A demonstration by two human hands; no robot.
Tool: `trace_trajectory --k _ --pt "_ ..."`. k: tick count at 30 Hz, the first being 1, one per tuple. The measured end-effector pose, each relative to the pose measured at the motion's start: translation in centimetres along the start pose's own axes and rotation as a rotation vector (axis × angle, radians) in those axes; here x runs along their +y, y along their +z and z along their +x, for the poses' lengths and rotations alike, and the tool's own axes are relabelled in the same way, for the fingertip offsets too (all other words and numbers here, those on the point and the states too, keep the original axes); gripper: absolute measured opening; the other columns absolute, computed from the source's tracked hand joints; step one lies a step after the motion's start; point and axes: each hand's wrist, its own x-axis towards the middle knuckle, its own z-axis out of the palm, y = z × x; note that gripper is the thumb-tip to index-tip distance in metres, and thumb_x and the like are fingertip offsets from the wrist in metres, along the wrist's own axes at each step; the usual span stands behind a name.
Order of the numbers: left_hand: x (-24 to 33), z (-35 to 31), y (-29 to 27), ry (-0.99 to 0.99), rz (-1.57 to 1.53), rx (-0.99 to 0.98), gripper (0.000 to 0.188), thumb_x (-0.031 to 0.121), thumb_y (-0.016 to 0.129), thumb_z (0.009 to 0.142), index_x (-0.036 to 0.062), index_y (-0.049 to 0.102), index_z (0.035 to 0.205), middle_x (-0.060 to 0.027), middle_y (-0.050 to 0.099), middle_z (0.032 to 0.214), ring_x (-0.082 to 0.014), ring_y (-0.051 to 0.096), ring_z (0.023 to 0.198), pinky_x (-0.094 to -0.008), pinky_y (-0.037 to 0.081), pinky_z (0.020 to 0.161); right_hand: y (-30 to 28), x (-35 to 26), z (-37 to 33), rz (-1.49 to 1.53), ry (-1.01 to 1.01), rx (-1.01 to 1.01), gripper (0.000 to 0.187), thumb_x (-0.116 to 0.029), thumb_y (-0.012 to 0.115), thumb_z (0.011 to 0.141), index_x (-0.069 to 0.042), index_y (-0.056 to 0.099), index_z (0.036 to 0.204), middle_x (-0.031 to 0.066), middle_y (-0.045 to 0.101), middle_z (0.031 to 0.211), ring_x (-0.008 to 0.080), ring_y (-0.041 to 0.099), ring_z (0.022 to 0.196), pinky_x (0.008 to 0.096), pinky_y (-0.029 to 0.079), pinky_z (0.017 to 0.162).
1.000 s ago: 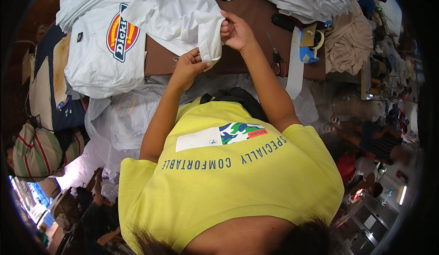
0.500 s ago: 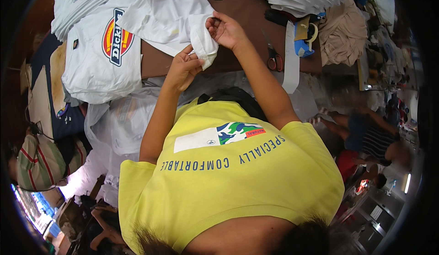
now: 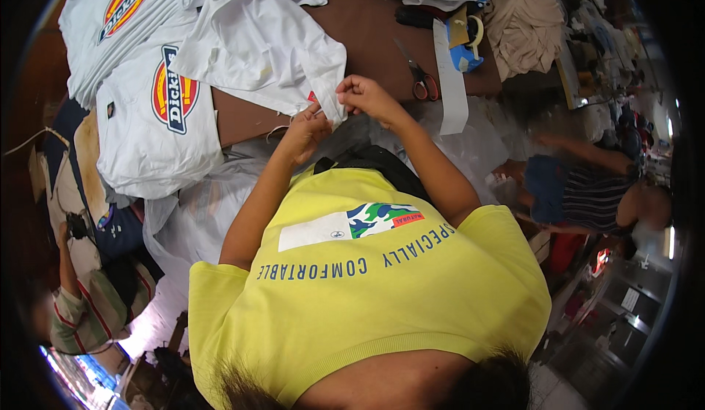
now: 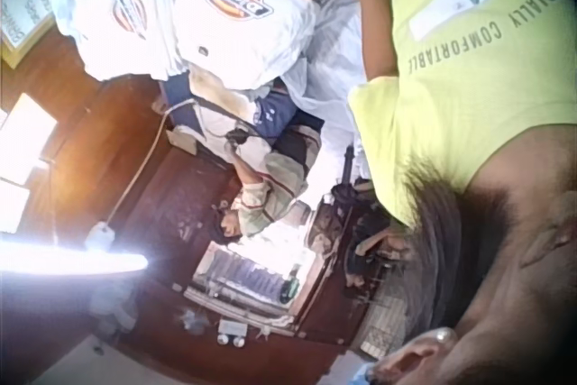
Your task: The person uses shears to trim excess threads from t-shirts and then folds and stacks the shirts on a work table.
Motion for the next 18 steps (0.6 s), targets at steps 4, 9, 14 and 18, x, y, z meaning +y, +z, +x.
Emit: trace_trajectory --k 4,9,14,18 --pt "-1.0 0.2 0.5 -0.077 0.037 -0.002 0.053 -0.004 0.05 0.078 0.0033 0.037 0.129 -0.0061 0.054 0.117 -0.0122 0.054 0.098 -0.0268 0.041 0.087 1.0 3.7 -0.4 -0.177 -0.155 0.128 0.032 -0.015 0.073 0.07 -0.003 0.055 0.094 0.0011 0.054 0.077 0.0087 0.05 0.073 0.0233 0.045 0.065" --pt "-2.2 1.0 -2.0 -0.108 0.063 -0.111 0.049 -0.001 0.052 0.078 0.0034 0.04 0.125 -0.0059 0.056 0.111 -0.0139 0.054 0.098 -0.0295 0.039 0.09 3.3 4.4 -1.6 -0.391 -0.234 0.337 0.044 -0.014 0.077 0.063 -0.006 0.049 0.096 0.0049 0.052 0.082 0.0128 0.05 0.069 0.0263 0.046 0.064" --pt "-0.9 0.9 0.4 -0.134 0.065 -0.122 0.046 0.006 0.052 0.08 0.0042 0.041 0.125 -0.004 0.057 0.102 -0.0141 0.054 0.097 -0.0311 0.038 0.091 4.1 5.2 -2.4 -0.365 -0.207 0.424 0.049 -0.004 0.073 0.062 -0.008 0.044 0.101 0.0062 0.049 0.084 0.0149 0.05 0.067 0.0282 0.046 0.06" --pt "-0.6 0.8 0.0 -0.181 0.119 -0.095 0.033 0.012 0.051 0.083 0.0042 0.046 0.115 -0.0031 0.057 0.098 -0.0119 0.054 0.09 -0.0277 0.04 0.085 5.4 5.0 -3.1 -0.419 -0.339 0.547 0.049 -0.001 0.068 0.063 -0.009 0.042 0.103 0.0051 0.047 0.084 0.014 0.048 0.067 0.0273 0.045 0.059"
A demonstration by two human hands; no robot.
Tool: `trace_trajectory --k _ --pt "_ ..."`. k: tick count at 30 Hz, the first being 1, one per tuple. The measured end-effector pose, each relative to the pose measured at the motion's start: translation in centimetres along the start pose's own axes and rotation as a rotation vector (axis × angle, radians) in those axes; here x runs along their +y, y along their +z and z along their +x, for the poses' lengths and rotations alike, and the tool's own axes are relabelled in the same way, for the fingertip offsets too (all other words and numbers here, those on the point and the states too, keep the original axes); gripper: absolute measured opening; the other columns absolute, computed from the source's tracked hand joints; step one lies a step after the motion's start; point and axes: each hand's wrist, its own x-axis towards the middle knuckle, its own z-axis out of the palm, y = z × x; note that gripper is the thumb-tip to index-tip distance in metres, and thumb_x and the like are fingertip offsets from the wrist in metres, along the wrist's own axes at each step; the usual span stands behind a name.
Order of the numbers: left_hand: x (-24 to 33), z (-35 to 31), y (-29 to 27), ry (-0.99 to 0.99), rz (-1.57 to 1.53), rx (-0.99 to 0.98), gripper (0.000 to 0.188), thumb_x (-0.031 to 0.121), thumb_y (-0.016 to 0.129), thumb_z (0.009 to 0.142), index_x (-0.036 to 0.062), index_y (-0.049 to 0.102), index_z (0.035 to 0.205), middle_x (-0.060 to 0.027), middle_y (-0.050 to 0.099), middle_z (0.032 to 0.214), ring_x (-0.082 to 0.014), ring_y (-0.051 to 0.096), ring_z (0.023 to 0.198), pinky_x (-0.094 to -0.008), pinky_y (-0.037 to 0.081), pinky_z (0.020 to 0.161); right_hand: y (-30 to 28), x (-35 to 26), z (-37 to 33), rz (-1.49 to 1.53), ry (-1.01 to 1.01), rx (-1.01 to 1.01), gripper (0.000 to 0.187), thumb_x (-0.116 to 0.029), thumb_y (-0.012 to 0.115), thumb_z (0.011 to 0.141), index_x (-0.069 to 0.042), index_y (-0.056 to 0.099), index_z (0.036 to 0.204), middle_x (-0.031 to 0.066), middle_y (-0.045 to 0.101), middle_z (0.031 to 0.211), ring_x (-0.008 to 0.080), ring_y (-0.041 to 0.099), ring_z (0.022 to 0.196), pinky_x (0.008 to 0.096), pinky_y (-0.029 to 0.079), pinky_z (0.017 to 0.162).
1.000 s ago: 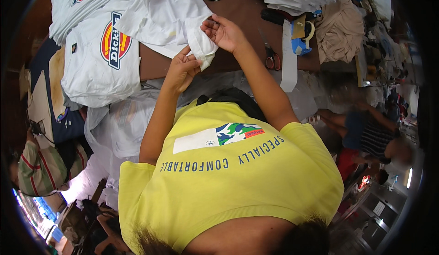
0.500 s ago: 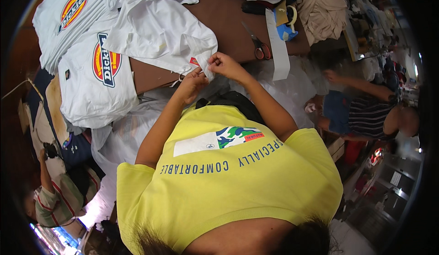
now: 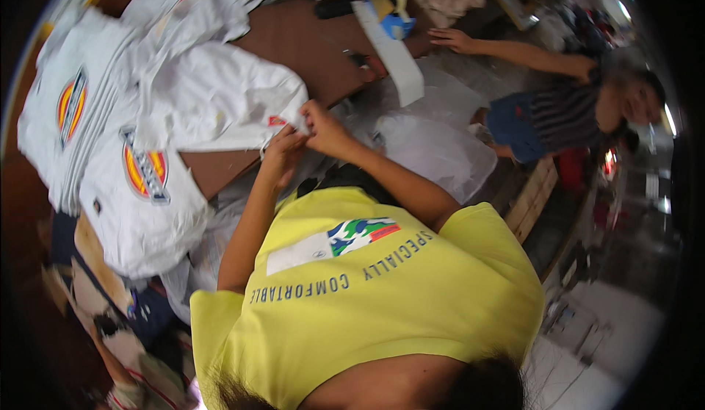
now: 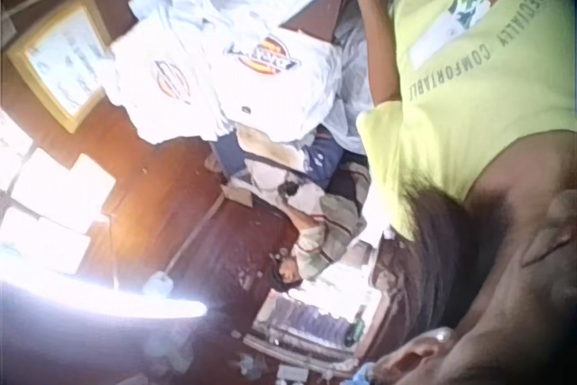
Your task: The person uses shears to trim excess threads from t-shirts and then folds and stacks the shirts on a work table.
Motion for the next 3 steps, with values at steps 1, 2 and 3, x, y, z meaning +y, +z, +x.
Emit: trace_trajectory --k 1,2,3 --pt "0.3 -0.1 0.5 0.006 0.019 -0.011 0.038 0.014 0.053 0.082 0.0039 0.045 0.117 -0.0055 0.056 0.106 -0.015 0.054 0.098 -0.0293 0.038 0.09 -0.3 -0.7 -0.1 -0.045 -0.027 0.031 0.049 0.0 0.068 0.063 -0.009 0.042 0.104 0.0061 0.047 0.085 0.0159 0.05 0.069 0.029 0.045 0.061" --pt "0.8 0.0 1.5 0.017 0.023 -0.047 0.047 0.016 0.053 0.082 0.0052 0.04 0.125 -0.0077 0.053 0.114 -0.0164 0.051 0.106 -0.0292 0.036 0.094 -0.3 -0.7 -0.2 -0.074 -0.056 0.071 0.05 0.0 0.068 0.063 -0.01 0.042 0.106 0.0069 0.048 0.089 0.0206 0.053 0.074 0.0315 0.046 0.065" --pt "1.1 0.3 2.7 0.026 0.024 -0.083 0.056 0.017 0.054 0.082 0.0065 0.034 0.133 -0.0099 0.049 0.122 -0.0178 0.047 0.114 -0.029 0.034 0.097 -0.3 0.0 -0.3 -0.105 -0.083 0.11 0.052 -0.001 0.067 0.063 -0.01 0.042 0.107 0.0078 0.049 0.093 0.0254 0.055 0.079 0.0341 0.046 0.07"
